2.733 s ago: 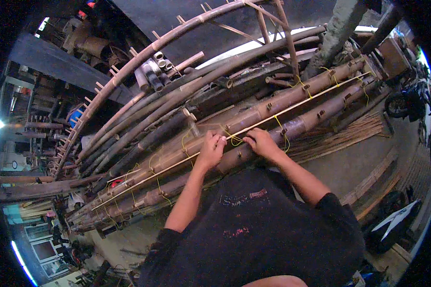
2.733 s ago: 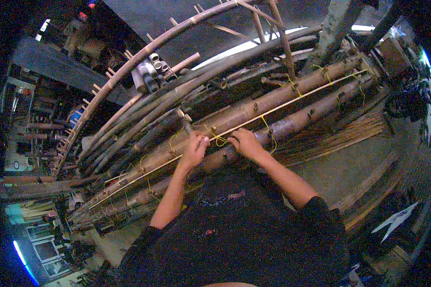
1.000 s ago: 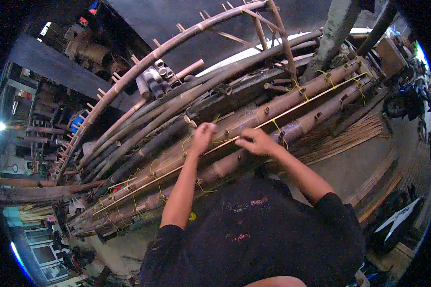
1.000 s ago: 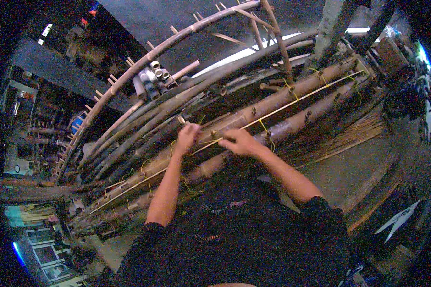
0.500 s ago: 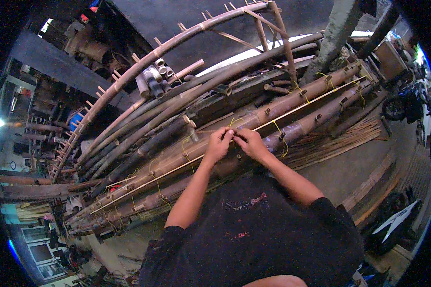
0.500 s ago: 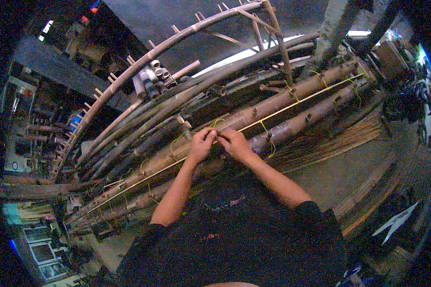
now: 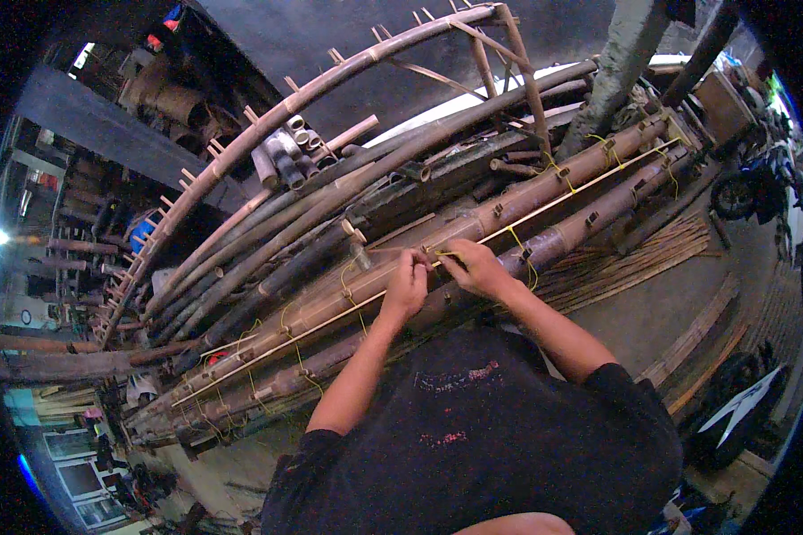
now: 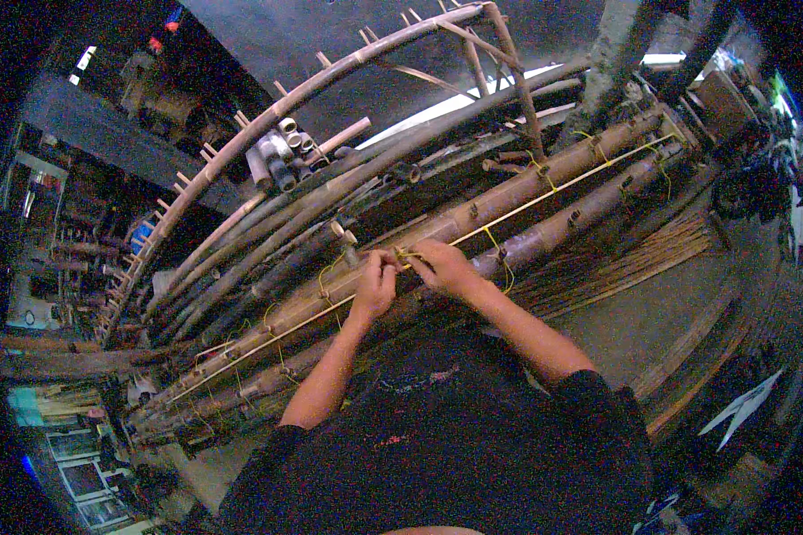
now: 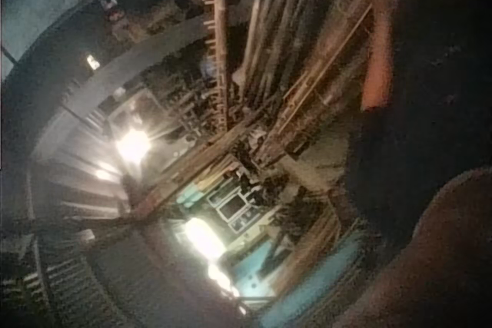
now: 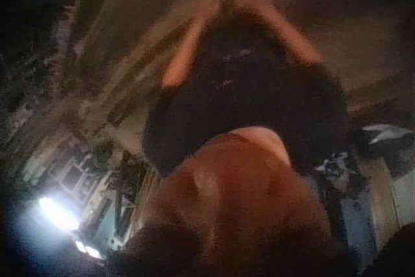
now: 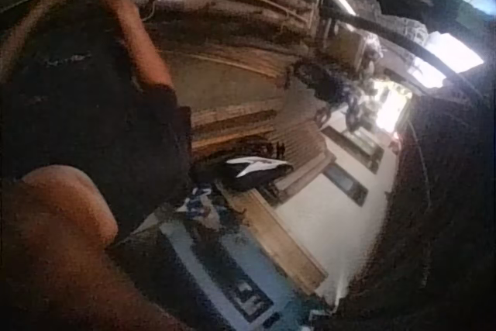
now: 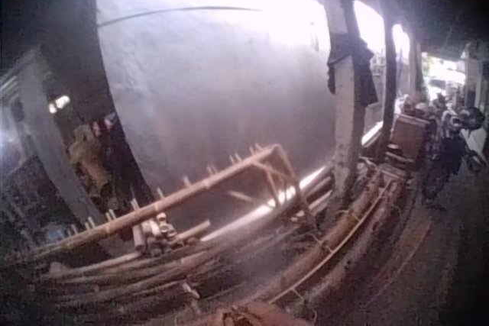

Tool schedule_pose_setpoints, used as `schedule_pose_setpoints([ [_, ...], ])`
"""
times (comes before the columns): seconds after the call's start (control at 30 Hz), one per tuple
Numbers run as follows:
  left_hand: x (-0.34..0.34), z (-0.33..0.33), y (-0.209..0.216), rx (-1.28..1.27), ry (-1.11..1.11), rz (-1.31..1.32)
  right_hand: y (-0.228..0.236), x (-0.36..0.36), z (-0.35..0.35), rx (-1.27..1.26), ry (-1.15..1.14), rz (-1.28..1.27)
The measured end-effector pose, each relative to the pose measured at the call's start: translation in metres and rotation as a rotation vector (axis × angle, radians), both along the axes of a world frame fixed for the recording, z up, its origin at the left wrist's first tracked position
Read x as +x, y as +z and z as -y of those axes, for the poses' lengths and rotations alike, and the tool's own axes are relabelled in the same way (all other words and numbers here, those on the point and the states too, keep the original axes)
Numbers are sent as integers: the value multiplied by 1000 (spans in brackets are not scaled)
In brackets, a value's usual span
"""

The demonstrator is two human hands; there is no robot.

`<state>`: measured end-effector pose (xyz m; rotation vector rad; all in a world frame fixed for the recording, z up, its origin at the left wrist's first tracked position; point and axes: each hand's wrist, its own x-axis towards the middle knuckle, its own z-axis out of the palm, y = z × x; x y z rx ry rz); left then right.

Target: The person ties yellow string around a bundle of bamboo rods to secure them together. They repeatedly wrap and knot the string at multiple points along the rods, adjusting the tension and position as needed.

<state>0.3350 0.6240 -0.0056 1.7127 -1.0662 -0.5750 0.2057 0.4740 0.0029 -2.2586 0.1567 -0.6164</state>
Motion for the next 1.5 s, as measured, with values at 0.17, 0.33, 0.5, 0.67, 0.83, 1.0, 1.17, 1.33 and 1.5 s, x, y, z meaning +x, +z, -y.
schedule_pose_setpoints([
  [0.17, -6, 0, -2, -51, 106, 12, 0, -4, -10, -179, 150, 148],
  [0.33, -3, -6, -5, -14, -72, 215, -15, 7, -11, 89, -137, -20],
  [0.5, -21, -6, -2, 31, 24, 698, -12, 6, -13, 165, -256, -129],
  [0.67, -1, -9, -20, 44, 36, 476, -6, -2, -19, 201, -217, -77],
  [0.83, 26, -10, -4, -272, 184, -753, -23, -44, -6, -18, -385, -516],
  [1.0, 45, -11, -33, -356, 139, -1116, -33, -62, -3, -85, -470, -619],
  [1.17, 14, 14, -8, -98, -276, 41, 12, -46, 25, 358, -287, -255],
  [1.33, 7, 17, 22, 106, -176, -126, 27, -17, 29, 522, -285, -33],
  [1.5, 10, 19, 24, -88, -156, -548, -28, 6, -11, 63, 46, -50],
])
